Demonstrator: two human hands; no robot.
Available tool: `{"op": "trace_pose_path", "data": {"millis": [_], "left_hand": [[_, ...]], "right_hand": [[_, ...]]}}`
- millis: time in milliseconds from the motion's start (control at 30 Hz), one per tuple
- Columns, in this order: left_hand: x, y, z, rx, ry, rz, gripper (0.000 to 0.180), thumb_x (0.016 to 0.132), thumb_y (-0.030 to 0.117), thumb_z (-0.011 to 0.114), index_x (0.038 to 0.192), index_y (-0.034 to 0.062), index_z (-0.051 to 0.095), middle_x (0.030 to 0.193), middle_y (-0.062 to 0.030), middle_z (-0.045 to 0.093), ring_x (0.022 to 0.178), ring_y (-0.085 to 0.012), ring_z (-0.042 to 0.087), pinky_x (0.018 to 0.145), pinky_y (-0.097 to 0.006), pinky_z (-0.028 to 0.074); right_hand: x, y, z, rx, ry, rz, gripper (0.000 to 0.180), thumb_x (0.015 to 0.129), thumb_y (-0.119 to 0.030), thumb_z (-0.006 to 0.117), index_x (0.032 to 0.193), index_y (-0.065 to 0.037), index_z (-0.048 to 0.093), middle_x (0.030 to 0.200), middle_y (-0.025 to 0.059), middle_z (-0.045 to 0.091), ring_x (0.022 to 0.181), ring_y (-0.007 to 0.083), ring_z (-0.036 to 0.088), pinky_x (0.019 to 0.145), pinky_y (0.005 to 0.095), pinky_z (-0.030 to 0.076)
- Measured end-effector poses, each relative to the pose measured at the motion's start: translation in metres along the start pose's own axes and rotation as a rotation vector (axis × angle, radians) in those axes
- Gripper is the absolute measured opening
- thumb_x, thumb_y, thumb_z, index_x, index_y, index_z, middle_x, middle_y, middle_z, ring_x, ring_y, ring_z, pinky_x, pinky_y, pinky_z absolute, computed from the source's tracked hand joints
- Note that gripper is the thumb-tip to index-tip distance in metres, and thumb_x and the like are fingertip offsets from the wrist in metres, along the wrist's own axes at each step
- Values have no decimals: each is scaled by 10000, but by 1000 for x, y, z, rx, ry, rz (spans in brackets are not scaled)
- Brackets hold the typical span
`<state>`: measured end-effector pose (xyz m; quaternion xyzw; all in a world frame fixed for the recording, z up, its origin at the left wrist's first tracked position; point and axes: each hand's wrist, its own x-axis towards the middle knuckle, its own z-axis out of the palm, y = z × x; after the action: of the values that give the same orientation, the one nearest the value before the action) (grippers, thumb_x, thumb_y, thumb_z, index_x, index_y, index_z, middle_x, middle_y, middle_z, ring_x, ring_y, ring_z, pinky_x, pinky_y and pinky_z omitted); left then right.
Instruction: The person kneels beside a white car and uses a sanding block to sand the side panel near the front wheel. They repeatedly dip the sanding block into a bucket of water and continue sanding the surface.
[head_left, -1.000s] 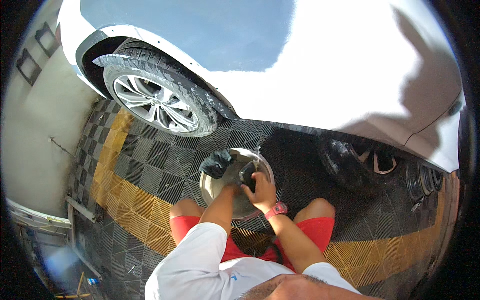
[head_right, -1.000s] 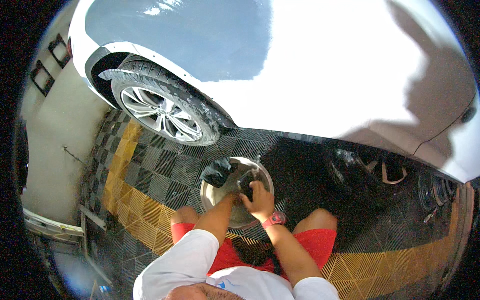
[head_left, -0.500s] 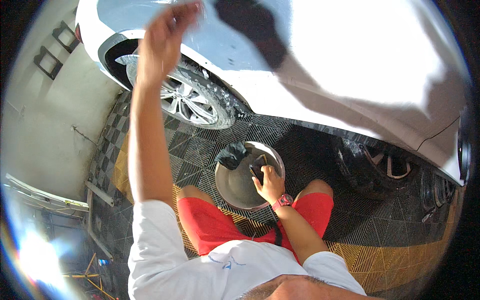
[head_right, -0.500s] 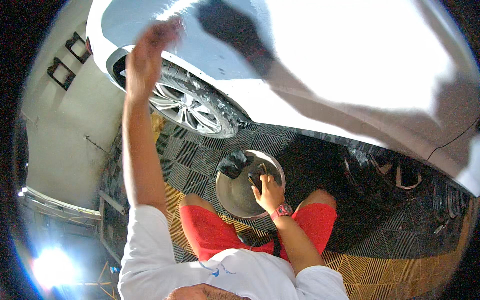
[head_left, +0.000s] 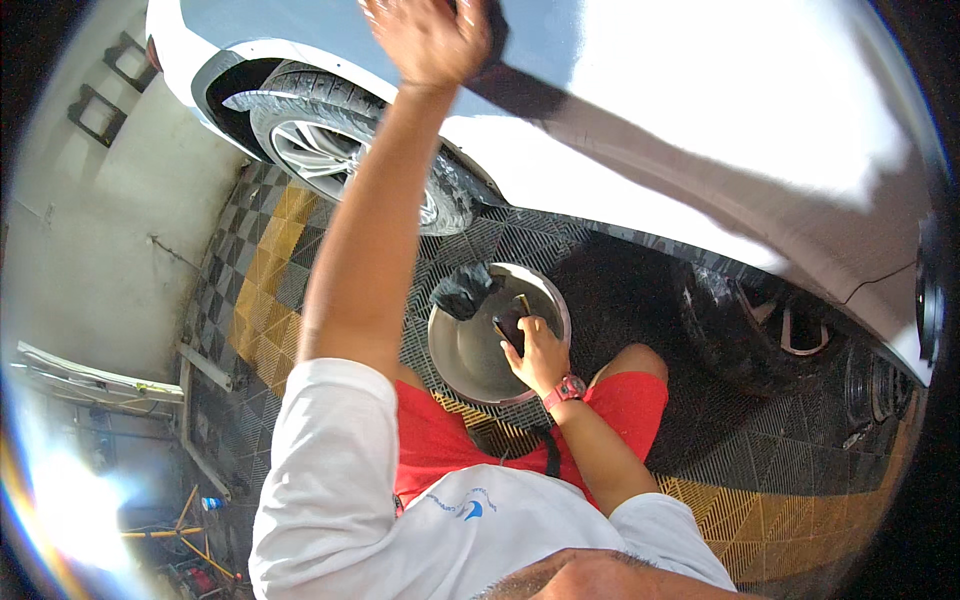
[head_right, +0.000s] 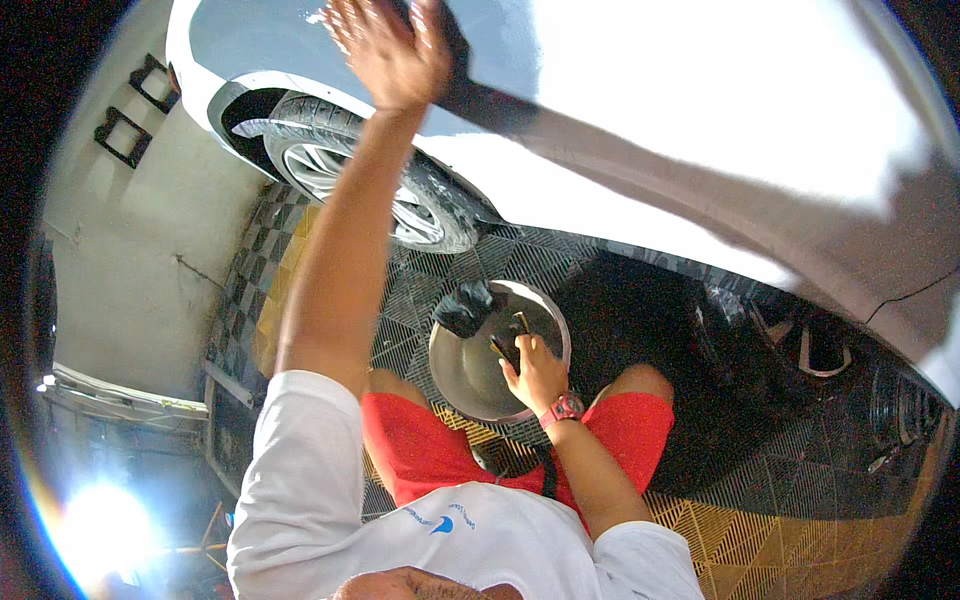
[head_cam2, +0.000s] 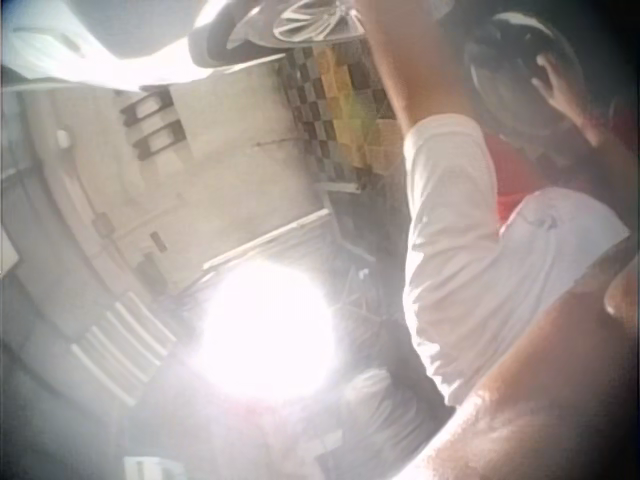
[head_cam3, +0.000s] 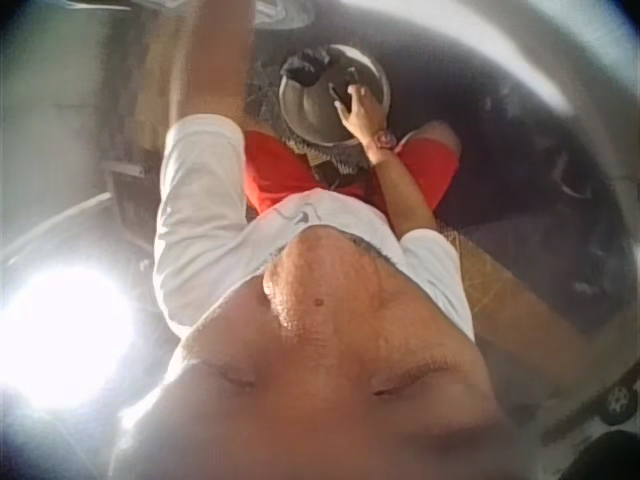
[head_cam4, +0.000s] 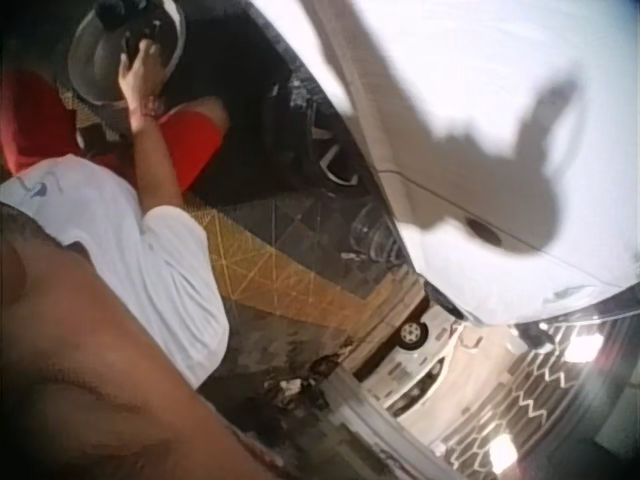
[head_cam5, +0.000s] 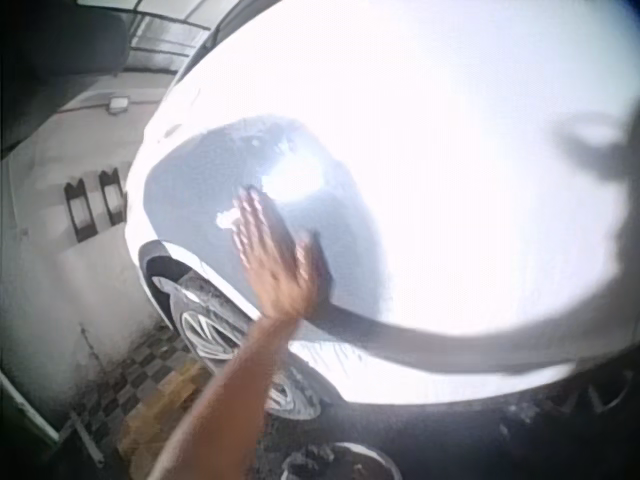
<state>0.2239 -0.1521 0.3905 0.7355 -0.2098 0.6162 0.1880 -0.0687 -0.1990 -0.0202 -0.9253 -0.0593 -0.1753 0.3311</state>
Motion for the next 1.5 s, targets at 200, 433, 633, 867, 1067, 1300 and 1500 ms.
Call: {"op": "trace_pose_path", "data": {"millis": [200,433,633,867,1067,1300,1500], "left_hand": [[-133,27,29,-181,-81,208,1044,1050,665,423,1688,-86,78,1746,-369,35,1633,-526,-23,1285,-621,-72],[-188,-5,9,3,-413,559,961,1010,728,516,1678,59,337,1747,-235,269,1646,-441,125,1304,-631,27],[-147,-50,-25,91,-627,818,839,957,715,596,1683,389,330,1757,103,308,1648,-185,191,1357,-536,30],[-136,-95,-51,152,-601,521,816,972,688,608,1670,334,375,1759,-29,303,1622,-322,274,1297,-670,163],[-156,-68,-40,-21,-407,-360,1101,1044,788,208,1676,-93,17,1755,-338,14,1656,-415,-58,1305,-584,-86],[-171,38,-25,-93,-431,-208,1157,1034,790,322,1664,-87,-95,1704,-420,-120,1616,-513,-139,1286,-664,-29],[-216,60,-63,-288,-773,-42,949,1080,633,445,1710,9,105,1744,-357,15,1632,-508,11,1295,-659,68]], "right_hand": [[2,-6,-3,23,-25,15,457,917,-372,794,1185,-78,569,1076,164,678,907,380,717,718,493,580],[0,-5,3,9,-6,22,451,917,-378,785,1195,-93,571,1084,149,666,922,358,716,745,484,577],[0,-2,3,10,33,1,465,911,-380,794,1195,-89,569,1086,153,668,909,360,719,729,475,588],[1,-2,2,49,40,13,460,908,-361,799,1197,-88,568,1089,160,666,914,375,715,753,481,582],[0,-3,3,40,7,38,479,908,-372,801,1200,-81,556,1107,139,677,961,370,716,768,493,587],[0,-6,4,40,15,43,462,908,-378,796,1196,-99,568,1091,152,667,926,367,720,764,510,571],[0,1,6,77,66,55,479,925,-391,789,1214,-88,558,1166,169,674,974,383,714,825,526,572]]}}
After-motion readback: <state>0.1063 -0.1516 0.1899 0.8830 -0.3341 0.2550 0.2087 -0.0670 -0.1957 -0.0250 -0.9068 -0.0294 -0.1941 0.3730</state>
